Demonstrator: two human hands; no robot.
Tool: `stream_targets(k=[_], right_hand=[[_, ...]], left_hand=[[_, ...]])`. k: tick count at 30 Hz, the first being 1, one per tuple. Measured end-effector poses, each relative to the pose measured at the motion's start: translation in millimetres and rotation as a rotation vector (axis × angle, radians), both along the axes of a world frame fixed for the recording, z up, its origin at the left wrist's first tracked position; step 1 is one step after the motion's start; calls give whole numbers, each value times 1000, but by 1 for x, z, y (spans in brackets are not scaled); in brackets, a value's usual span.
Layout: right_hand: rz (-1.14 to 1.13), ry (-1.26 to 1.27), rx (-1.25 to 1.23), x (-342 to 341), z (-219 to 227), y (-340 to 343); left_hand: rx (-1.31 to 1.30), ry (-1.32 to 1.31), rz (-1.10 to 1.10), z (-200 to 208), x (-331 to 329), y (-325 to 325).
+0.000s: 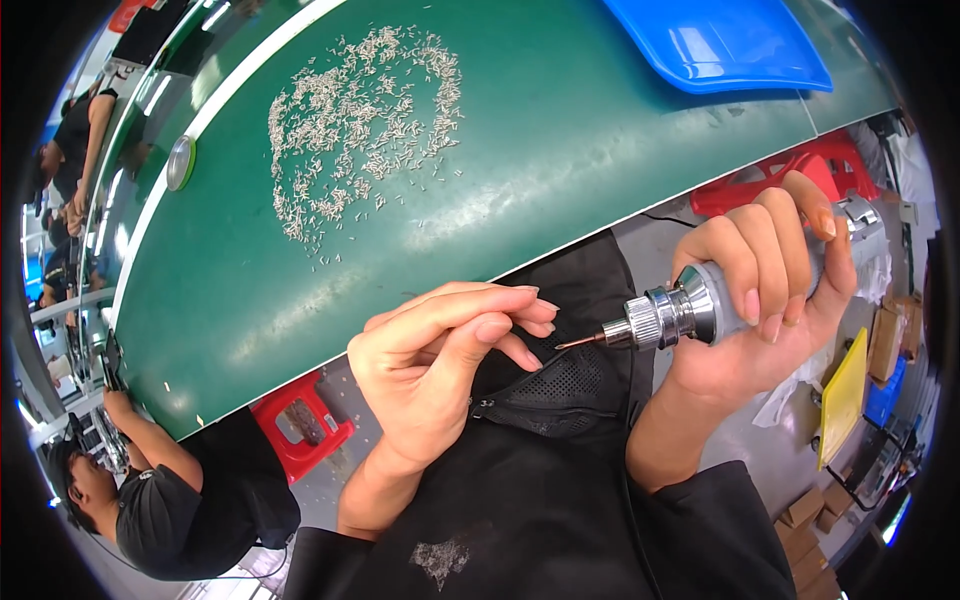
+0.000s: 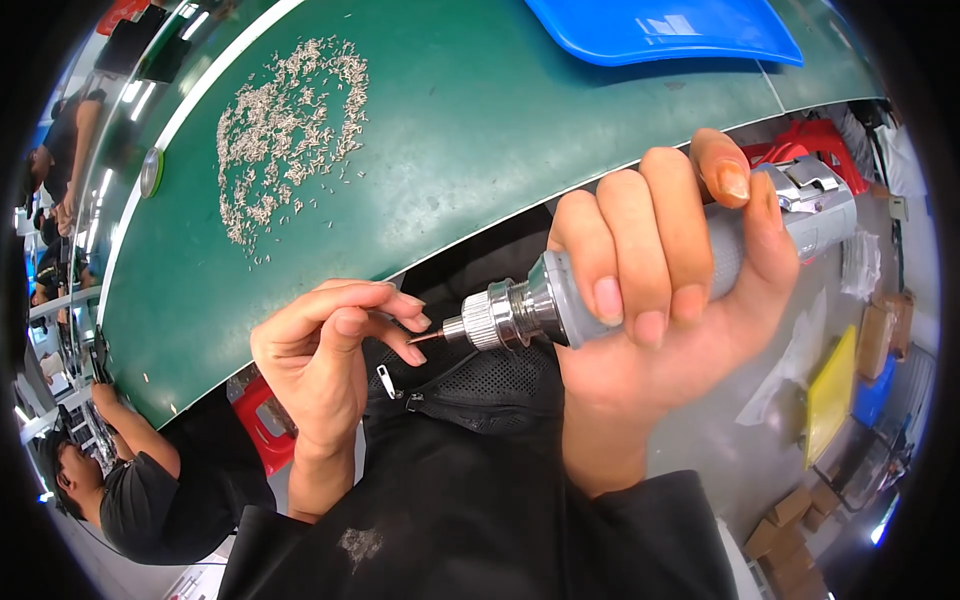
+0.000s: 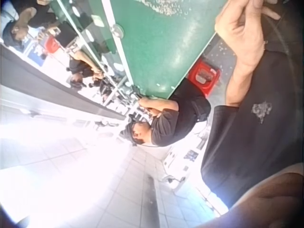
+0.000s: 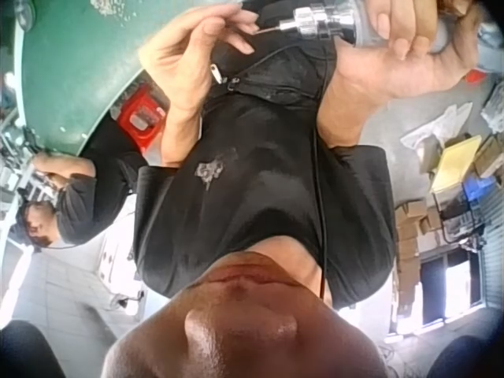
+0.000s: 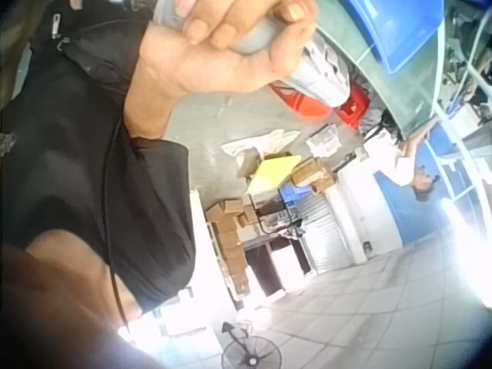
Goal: Assemble small electronic components by inserting small pins or fasteners into circuit boards or electronic housings using an electric screwdriver.
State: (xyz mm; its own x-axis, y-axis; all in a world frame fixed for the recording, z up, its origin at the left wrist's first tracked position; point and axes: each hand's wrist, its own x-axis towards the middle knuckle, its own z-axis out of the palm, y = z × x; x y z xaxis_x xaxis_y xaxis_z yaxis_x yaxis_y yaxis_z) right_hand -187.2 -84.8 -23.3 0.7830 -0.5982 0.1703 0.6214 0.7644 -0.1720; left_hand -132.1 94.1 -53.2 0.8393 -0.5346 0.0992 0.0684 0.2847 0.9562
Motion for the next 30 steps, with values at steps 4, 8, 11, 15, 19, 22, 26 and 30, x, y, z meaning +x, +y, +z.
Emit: stream_targets(k=[4,8,11,15,19,22,26,30], right_hand=[[8,8,-12,1,-2,0],[5,7,-13,1,-3,0],[7,1,-12,0,-3,-1],[13,4,-7,3,-5,0],[19,-1,2,1,-5,-1],[19,-4,8,1,-5,-1],[15,-4,17,1,-5,0],[17,2,32,1,-6,1]], left_hand=[[-16,11,3,-1,-4,-4],[-30,40,-41,-3,-3,0],[3,-19,-52,-4,-3,2],[-8,-24,-56,-7,-2,4],[34,-42,-40,-5,-5,4],[30,-85,-46,-7,-3,4],[25,-140,-26,-8,0,8],[25,-72,-49,-8,5,9]])
